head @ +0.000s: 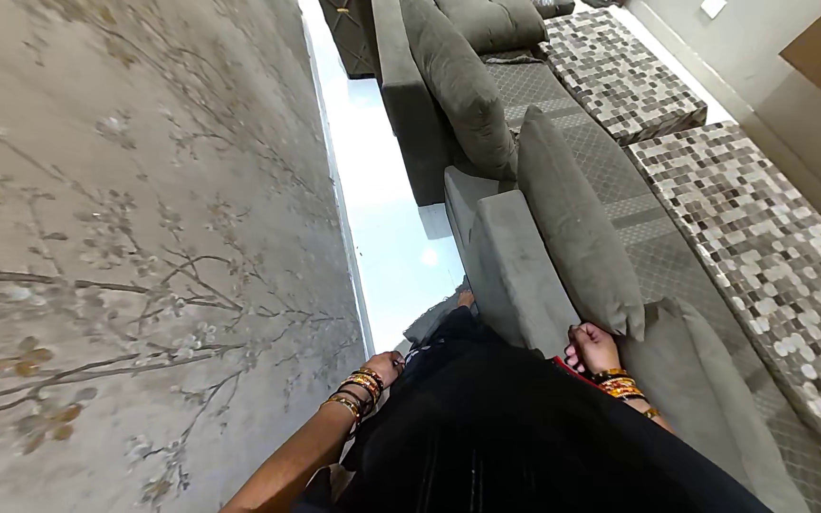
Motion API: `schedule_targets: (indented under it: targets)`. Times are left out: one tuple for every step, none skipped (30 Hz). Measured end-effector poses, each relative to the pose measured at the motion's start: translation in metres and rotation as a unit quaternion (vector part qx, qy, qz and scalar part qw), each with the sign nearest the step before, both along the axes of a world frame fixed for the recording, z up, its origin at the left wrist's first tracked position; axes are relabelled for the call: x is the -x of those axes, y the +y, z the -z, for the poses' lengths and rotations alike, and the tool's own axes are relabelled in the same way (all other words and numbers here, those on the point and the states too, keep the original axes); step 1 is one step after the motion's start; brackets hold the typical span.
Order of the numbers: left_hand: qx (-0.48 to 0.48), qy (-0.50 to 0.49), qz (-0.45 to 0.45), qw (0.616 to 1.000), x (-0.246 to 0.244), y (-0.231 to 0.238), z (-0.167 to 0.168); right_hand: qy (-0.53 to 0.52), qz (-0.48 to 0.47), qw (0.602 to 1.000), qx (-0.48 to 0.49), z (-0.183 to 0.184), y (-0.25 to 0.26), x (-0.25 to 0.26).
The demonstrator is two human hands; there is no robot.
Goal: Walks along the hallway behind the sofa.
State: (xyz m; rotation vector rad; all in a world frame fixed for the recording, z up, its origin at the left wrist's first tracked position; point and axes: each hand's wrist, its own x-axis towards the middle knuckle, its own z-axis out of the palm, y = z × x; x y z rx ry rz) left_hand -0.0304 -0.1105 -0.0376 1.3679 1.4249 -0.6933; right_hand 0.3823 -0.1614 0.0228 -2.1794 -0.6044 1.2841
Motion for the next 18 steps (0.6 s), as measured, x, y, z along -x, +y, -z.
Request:
schedule_targets:
  targets:
    - [-0.001,0.002,-0.004,1.000,0.000,-0.001,-0.001,-0.001,-0.003,1.000,0.001,0.001,0.000,0.000]
    - [0.000,0.002,-0.010,1.000,0.001,-0.003,-0.001,-0.004,-0.006,1.000,0.002,0.002,0.000,0.000]
    - [0.002,0.001,-0.017,1.000,0.002,-0.006,-0.002,-0.007,-0.007,1.000,0.001,0.004,-0.002,0.000]
    - [0.004,-0.001,-0.025,1.000,0.004,-0.009,-0.002,-0.009,-0.009,1.000,-0.001,0.005,-0.002,0.000]
    - [0.009,-0.006,-0.033,0.999,0.006,-0.014,-0.002,-0.013,-0.013,1.000,-0.004,0.006,-0.003,0.001]
    - [0.017,-0.012,-0.038,0.999,0.010,-0.020,0.000,-0.018,-0.018,1.000,-0.006,0.007,-0.005,0.002]
    - [0.025,-0.017,-0.041,0.999,0.013,-0.027,0.002,-0.025,-0.025,0.999,-0.008,0.007,-0.007,0.003]
    - [0.032,-0.020,-0.042,0.998,0.017,-0.034,0.005,-0.033,-0.032,0.999,-0.010,0.008,-0.008,0.003]
    - [0.038,-0.020,-0.042,0.998,0.022,-0.043,0.009,-0.044,-0.039,0.998,-0.009,0.008,-0.009,0.003]
    - [0.042,-0.020,-0.042,0.998,0.028,-0.052,0.015,-0.055,-0.048,0.997,-0.006,0.009,-0.010,0.003]
    - [0.047,-0.017,-0.043,0.998,0.033,-0.060,0.020,-0.067,-0.061,0.996,-0.003,0.008,-0.010,0.003]
    - [0.056,-0.010,-0.046,0.997,0.037,-0.068,0.021,-0.076,-0.074,0.994,0.002,0.007,-0.010,0.002]
    - [0.061,-0.001,-0.051,0.997,0.040,-0.074,0.020,-0.082,-0.081,0.993,0.005,0.007,-0.009,0.002]
    - [0.066,0.009,-0.058,0.996,0.044,-0.080,0.018,-0.084,-0.083,0.993,0.008,0.006,-0.008,0.002]
    - [0.069,0.019,-0.068,0.995,0.048,-0.086,0.015,-0.082,-0.081,0.993,0.010,0.005,-0.007,0.002]
    - [0.070,0.027,-0.080,0.994,0.053,-0.093,0.014,-0.076,-0.078,0.994,0.009,0.005,-0.006,0.002]
    - [0.070,0.033,-0.094,0.993,0.059,-0.099,0.013,-0.070,-0.073,0.995,0.007,0.005,-0.005,0.001]
    - [0.069,0.033,-0.108,0.991,0.065,-0.105,0.012,-0.063,-0.066,0.996,0.001,0.006,-0.005,0.001]
